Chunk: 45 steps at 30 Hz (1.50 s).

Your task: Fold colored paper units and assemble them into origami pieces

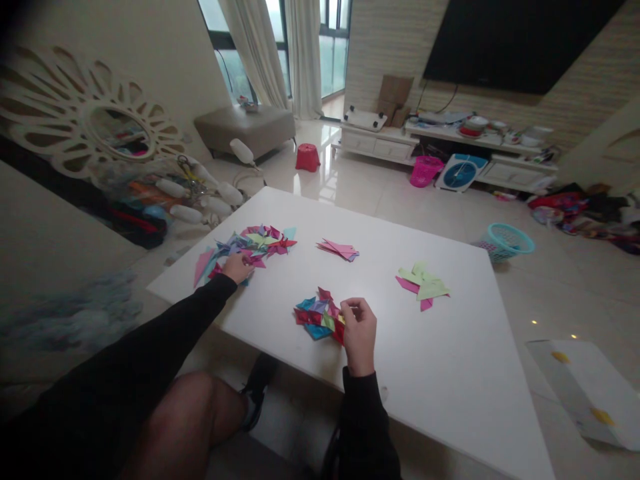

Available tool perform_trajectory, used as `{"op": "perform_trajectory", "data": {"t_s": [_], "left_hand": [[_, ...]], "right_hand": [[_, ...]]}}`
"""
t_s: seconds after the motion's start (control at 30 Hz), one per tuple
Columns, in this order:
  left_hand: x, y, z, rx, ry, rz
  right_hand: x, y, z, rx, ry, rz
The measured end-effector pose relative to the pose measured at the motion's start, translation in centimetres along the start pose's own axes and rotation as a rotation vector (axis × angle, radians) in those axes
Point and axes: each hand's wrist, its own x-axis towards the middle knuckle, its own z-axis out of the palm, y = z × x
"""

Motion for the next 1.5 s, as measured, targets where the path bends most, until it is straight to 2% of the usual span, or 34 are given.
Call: {"op": "perform_trajectory", "data": {"t_s": [0.2, 0.43, 0.57, 0.67, 0.73, 0.8, 0.9, 0.97, 1.1, 1.27, 1.4, 1.5], "left_hand": [[0.2, 0.4, 0.8, -0.022, 0.050, 0.018], [0.3, 1.3, 0.3, -0.054, 0.076, -0.028], [0.0, 1.3, -1.4, -0.043, 0.102, -0.036], [-1.1, 1.7, -3.6, -0.046, 0.175, 0.035], [-2.8, 3.2, -5.2, -0.087, 0.245, 0.140], [-5.3, 5.7, -6.6, -0.182, 0.253, 0.277], [-9.9, 10.6, -7.3, -0.390, 0.186, 0.528], [-12.8, 13.7, -6.6, -0.541, 0.096, 0.672], [-16.2, 17.8, -3.5, -0.815, -0.100, 0.741], [-16.6, 19.4, -0.5, -0.919, -0.234, 0.728], [-16.0, 19.3, -0.3, -0.976, -0.304, 0.643], [-15.8, 19.0, -0.9, -1.015, -0.333, 0.608]], "right_hand": [[0.2, 0.6, -0.1, -0.031, 0.004, -0.022], [0.3, 0.7, -0.1, -0.049, -0.011, -0.034], [0.3, 0.6, -0.1, -0.051, -0.010, -0.036], [0.2, 0.4, 0.0, -0.041, -0.011, -0.033], [0.2, 0.4, 0.1, -0.037, -0.015, -0.037], [0.2, 0.3, 0.1, -0.037, -0.018, -0.041], [0.3, 0.2, 0.2, -0.036, -0.009, -0.029], [0.4, 0.2, 0.1, -0.030, 0.004, -0.021], [0.6, 0.4, -0.1, -0.016, 0.021, -0.028], [1.3, 1.1, -0.3, -0.011, 0.031, -0.056], [1.7, 1.3, -0.2, -0.003, 0.053, -0.028], [1.3, 1.0, 0.1, 0.002, -0.004, -0.018]]}}
